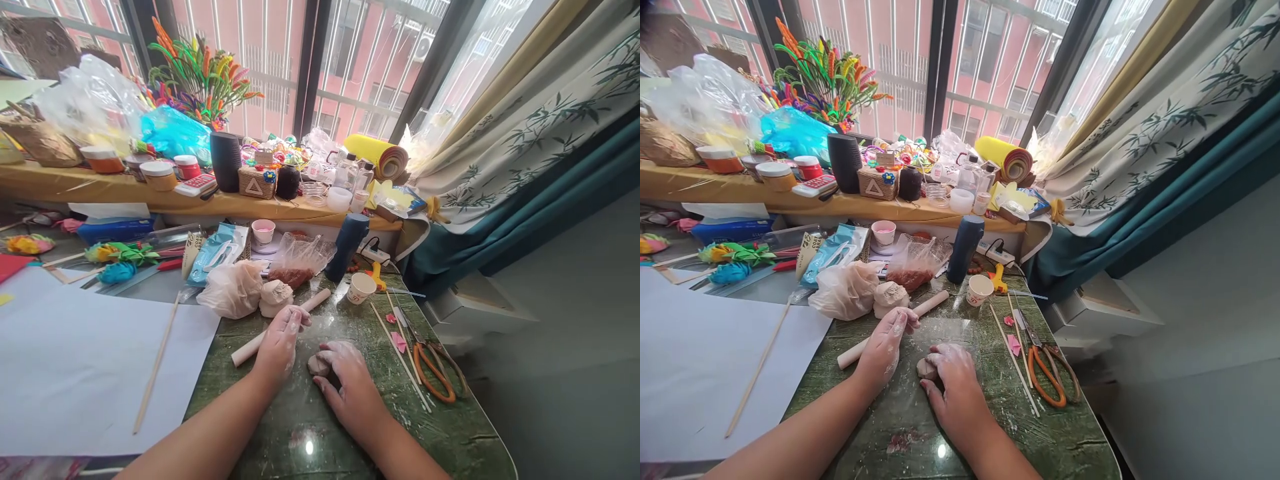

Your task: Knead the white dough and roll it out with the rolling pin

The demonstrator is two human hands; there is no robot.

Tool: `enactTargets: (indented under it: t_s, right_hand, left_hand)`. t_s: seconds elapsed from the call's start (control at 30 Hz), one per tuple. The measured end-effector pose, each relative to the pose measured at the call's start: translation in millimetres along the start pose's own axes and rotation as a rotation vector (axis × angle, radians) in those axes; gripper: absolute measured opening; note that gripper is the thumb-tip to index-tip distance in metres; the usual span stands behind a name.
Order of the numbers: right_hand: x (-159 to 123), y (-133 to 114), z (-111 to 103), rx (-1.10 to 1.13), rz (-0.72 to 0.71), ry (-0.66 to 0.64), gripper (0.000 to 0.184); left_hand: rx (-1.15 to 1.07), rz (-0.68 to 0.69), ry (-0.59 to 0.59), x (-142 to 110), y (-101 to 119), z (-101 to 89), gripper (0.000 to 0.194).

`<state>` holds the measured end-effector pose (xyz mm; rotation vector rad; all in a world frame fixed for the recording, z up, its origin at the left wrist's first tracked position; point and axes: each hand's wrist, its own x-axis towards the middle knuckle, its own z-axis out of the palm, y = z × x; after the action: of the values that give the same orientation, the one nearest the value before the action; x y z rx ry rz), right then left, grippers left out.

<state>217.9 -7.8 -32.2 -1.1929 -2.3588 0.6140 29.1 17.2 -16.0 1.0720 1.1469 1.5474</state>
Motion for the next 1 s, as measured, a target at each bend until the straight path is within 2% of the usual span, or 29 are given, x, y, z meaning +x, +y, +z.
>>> enactTargets:
  t_s: [0.07,0.17,0.3,0.43,0.5,0.57,0.63,0.7,0.77,0.8,0.87,0.93,0.97,1.0]
  right_hand:
    - [-1.8,1.8,0.0,0.034,-0.029,0.006,0.03]
    - [-1.2,0.7,0.1,-0.017,0.009,0.045,0.039]
    - [1.3,-2.6,-1.8,-0.073,0.011,0.029,0.028]
    - [-1.9,-2.7,-3.5,0.081,-0.041,0.062,0.03]
    - [-2.3,-2.2,-3.6,0.274,0.081,0.175,0.036]
    - [0.7,-1.5,-5.3,0.54,0.32,0.281,0.046]
    - [7.1,-1.2,-11.7,0.826,0.525,0.276,0.058]
    - [14.2,-2.9,-25.4,0.982,0.601,0.196,0.063]
    - [19.0,-8.2,-45.8,0.902,0.534,0.2,0.056]
    - [20.0,-12.1,-56.9,0.799,0.459,0.256,0.049]
    - [18.7,-20.6,-75.1,0.602,0.253,0.445,0.038]
    - [13.5,-25.6,-81.2,0.506,0.062,0.619,0.035]
    - [9.7,-25.2,-78.4,0.459,-0.016,0.628,0.034]
    - [5.3,-22.4,-72.2,0.395,-0.081,0.581,0.032]
  left_hand:
    - [0.005,-0.014,-0.005,0.1,-0.3,-0.2,0.038]
    - [0.01,-0.029,0.006,0.1,1.3,0.1,0.037]
    - [0.028,-0.009,0.009,-0.5,3.3,1.0,0.036]
    - [0.033,0.012,0.003,-1.7,3.1,1.1,0.037]
    - [0.026,0.014,-0.001,-2.0,2.6,0.8,0.037]
    - [0.027,0.015,-0.007,-1.8,2.0,0.3,0.036]
    - [0.038,0.019,-0.014,-1.2,1.2,-0.1,0.036]
    - [0.051,0.019,-0.018,-0.4,0.5,-0.1,0.036]
    - [0.054,0.013,-0.02,0.0,0.3,0.3,0.035]
    - [0.051,0.01,-0.02,0.1,0.5,0.5,0.035]
    - [0.039,0.008,-0.016,-0.1,1.1,0.5,0.036]
    - [0.038,0.012,-0.014,-0.5,1.5,-0.2,0.036]
    - [0.044,0.013,-0.016,-0.6,1.5,-0.6,0.036]
    - [0.05,0.014,-0.019,-0.6,1.4,-1.1,0.036]
